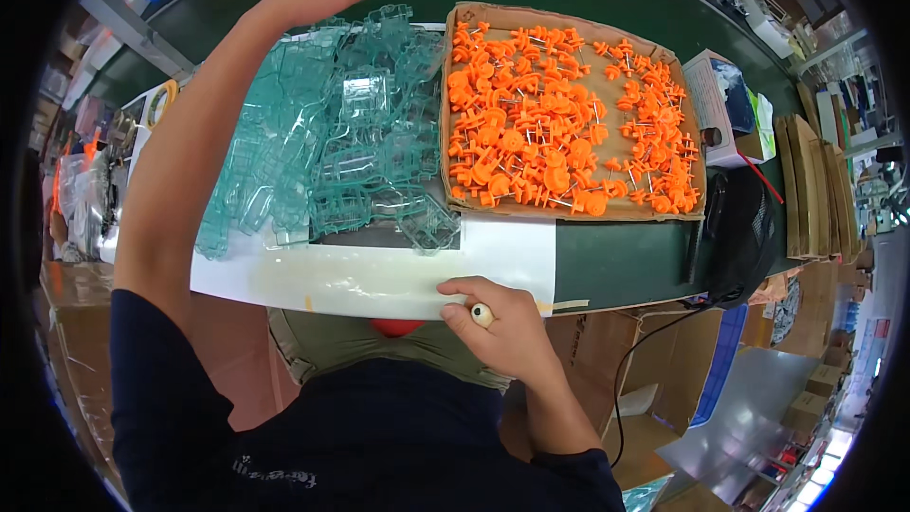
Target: The person assembles small plastic electronic components by inserting orange plastic pins into green plastic housings using a manual assembly tool.
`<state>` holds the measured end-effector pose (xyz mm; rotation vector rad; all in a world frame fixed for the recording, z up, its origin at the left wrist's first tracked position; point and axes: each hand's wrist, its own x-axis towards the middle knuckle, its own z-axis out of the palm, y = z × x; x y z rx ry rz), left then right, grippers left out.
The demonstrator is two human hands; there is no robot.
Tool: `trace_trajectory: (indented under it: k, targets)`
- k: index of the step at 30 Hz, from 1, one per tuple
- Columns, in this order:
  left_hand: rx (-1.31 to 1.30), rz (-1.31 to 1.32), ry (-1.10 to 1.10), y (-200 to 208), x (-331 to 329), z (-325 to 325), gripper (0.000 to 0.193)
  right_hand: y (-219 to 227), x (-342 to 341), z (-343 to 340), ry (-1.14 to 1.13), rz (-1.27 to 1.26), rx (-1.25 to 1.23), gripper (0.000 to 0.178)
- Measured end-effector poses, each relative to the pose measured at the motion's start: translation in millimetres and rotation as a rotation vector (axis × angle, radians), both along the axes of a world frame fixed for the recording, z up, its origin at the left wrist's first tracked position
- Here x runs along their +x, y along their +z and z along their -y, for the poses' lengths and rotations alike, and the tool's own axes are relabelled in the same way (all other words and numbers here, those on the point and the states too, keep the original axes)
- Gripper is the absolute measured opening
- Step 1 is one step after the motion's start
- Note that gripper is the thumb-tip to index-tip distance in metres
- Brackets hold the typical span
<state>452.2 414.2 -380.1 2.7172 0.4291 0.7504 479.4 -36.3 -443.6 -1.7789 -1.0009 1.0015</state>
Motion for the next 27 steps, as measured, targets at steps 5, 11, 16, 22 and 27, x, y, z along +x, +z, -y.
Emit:
trace_trajectory:
  k: [5, 11, 16, 22, 27]
  targets:
    - [0.005, -0.434, 0.172, -16, 15, 19, 0.052, -10, 7, 7, -0.044, -0.06, 0.069, 0.023]
    - [0.014, -0.464, 0.152, -3, 13, 52, 0.052, -8, 10, 5, -0.046, -0.092, 0.042, 0.022]
    - [-0.131, 0.035, 0.05, 34, 3, 68, 0.032, -11, 11, 4, -0.069, -0.108, 0.074, 0.02]
    - [-0.21, -0.158, -0.108, 85, -102, 188, 0.044, -7, 7, 1, -0.126, -0.155, 0.081, 0.017]
    - [0.158, -0.189, -0.194, -10, -143, 298, 0.042, -1, 4, -1, -0.157, -0.143, 0.058, 0.015]
